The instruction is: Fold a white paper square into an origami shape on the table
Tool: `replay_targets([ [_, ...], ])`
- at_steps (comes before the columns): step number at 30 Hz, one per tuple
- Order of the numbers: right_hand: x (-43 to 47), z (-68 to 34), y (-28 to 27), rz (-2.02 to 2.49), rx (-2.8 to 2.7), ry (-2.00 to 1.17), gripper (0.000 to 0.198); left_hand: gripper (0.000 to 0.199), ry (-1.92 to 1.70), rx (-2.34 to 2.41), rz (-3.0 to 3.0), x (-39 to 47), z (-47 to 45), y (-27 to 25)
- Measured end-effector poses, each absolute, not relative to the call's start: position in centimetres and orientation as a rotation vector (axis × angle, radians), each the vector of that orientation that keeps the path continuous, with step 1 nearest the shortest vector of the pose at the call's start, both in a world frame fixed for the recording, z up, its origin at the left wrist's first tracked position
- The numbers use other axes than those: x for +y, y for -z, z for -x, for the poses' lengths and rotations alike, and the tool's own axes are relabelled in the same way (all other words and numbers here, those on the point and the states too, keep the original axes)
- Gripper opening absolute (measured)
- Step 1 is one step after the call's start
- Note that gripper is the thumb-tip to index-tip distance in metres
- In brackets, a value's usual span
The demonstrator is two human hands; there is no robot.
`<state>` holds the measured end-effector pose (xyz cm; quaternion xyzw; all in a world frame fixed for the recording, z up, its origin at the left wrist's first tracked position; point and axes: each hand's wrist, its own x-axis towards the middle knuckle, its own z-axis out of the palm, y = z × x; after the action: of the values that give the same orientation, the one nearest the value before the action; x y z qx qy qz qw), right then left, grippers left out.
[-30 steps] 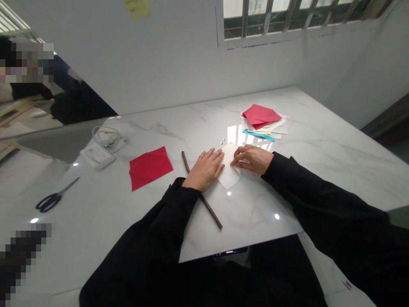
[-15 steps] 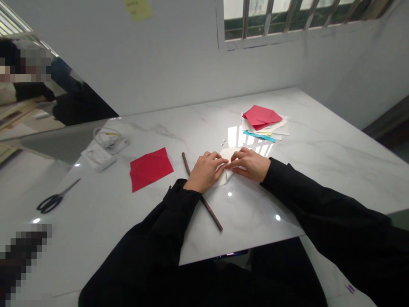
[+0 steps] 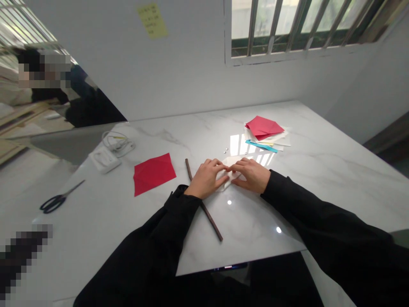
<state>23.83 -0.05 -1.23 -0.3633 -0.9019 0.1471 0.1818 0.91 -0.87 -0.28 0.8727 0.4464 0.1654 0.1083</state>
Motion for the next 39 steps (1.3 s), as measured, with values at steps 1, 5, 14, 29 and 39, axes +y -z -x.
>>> replay_targets([
  [1, -0.07, -23.80, 1.27, 1.024, -2.543, -0.420, 0.029, 0.023, -0.490, 1.310, -2.564, -0.86, -0.91, 0.30],
  [5, -0.05, -23.84, 1.34, 1.031, -2.540, -0.426, 0.031, 0.022, -0.536, 1.304, -2.543, -0.74, -0.80, 0.56],
  [14, 0.03, -24.23, 1.33, 0.992, -2.598, -0.362, 0.019, 0.028, -0.544, 1.315, -2.523, -0.64, -0.66, 0.65],
  [29, -0.14, -24.34, 0.85, 0.950, -2.645, -0.350, 0.018, 0.020, -0.550, 1.264, -2.554, -0.22, -0.54, 0.93],
  [39, -0.14, -24.38, 0.87, 0.964, -2.641, -0.349, 0.019, 0.018, -0.564, 1.256, -2.520, -0.32, -0.57, 0.67],
])
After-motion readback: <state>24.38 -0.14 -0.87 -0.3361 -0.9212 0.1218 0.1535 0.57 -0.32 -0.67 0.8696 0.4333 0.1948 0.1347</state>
